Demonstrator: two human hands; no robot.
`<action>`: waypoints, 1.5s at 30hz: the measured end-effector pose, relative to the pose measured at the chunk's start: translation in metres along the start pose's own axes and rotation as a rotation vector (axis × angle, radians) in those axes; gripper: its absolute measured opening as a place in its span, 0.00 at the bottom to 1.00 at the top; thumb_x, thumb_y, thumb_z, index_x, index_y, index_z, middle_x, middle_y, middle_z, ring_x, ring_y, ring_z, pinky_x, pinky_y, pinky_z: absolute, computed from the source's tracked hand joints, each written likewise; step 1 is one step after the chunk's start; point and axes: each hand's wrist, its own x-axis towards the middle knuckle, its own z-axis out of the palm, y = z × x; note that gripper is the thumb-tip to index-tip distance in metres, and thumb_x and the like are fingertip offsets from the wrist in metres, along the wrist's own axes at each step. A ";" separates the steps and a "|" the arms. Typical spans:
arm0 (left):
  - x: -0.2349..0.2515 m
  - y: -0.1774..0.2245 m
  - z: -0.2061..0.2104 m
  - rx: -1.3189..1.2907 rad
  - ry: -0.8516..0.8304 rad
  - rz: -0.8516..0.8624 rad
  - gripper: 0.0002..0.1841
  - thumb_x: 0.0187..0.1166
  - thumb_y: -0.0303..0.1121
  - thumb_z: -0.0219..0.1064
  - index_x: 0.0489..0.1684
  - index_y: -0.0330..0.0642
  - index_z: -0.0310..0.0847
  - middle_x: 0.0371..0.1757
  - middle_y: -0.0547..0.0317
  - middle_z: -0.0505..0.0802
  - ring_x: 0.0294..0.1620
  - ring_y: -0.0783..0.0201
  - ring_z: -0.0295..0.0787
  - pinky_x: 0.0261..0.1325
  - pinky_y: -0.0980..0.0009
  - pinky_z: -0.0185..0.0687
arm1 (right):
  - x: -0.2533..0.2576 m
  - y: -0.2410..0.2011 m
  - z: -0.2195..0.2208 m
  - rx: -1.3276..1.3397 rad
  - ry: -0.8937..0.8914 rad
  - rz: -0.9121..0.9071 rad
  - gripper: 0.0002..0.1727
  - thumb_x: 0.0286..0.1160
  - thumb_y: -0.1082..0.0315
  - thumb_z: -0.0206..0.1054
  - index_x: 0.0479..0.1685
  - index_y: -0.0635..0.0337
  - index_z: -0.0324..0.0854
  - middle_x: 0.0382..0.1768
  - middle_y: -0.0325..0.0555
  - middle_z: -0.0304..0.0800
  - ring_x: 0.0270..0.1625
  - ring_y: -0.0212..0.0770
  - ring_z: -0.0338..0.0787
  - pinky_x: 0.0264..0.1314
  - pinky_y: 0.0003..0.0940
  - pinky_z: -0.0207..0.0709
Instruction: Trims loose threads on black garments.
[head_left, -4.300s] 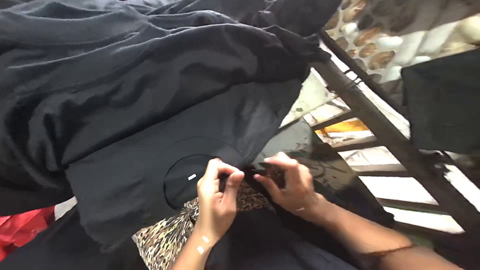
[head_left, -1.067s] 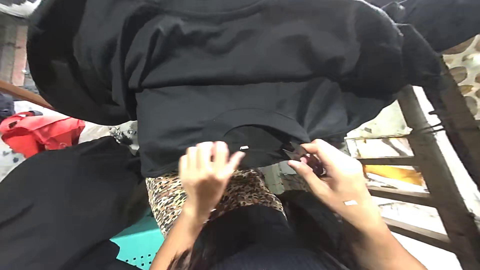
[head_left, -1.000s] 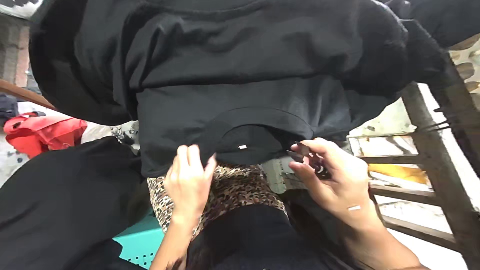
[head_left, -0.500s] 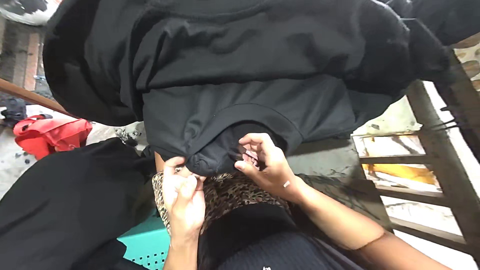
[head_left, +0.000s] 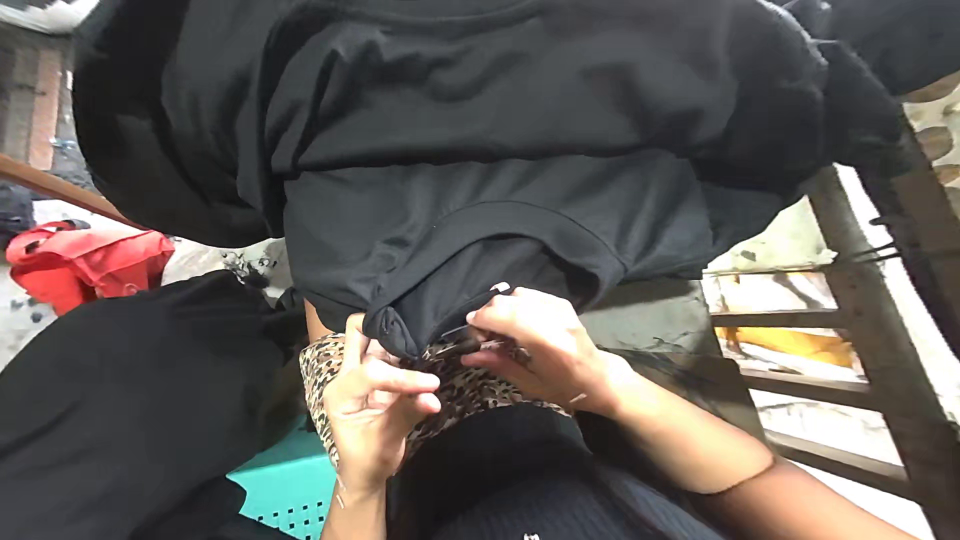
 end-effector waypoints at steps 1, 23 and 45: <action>-0.002 0.001 0.001 0.030 -0.007 0.000 0.06 0.73 0.43 0.78 0.43 0.64 0.96 0.67 0.82 0.87 0.69 0.81 0.79 0.70 0.82 0.76 | 0.002 -0.003 0.002 -0.025 0.002 -0.034 0.14 0.88 0.57 0.60 0.44 0.60 0.80 0.26 0.45 0.84 0.29 0.38 0.82 0.33 0.27 0.72; -0.011 0.010 -0.001 0.580 0.028 0.080 0.11 0.86 0.44 0.64 0.39 0.47 0.82 0.47 0.72 0.87 0.52 0.87 0.83 0.55 0.90 0.80 | 0.016 -0.028 0.015 -0.209 0.021 -0.038 0.13 0.88 0.64 0.59 0.39 0.61 0.84 0.20 0.44 0.80 0.18 0.38 0.74 0.20 0.29 0.62; -0.036 0.048 -0.014 0.749 -0.043 0.084 0.11 0.88 0.37 0.62 0.39 0.43 0.86 0.36 0.66 0.87 0.42 0.84 0.83 0.48 0.92 0.77 | 0.011 -0.036 0.000 1.018 -0.314 0.152 0.27 0.87 0.60 0.57 0.73 0.73 0.62 0.44 0.45 0.81 0.36 0.13 0.75 0.41 0.06 0.70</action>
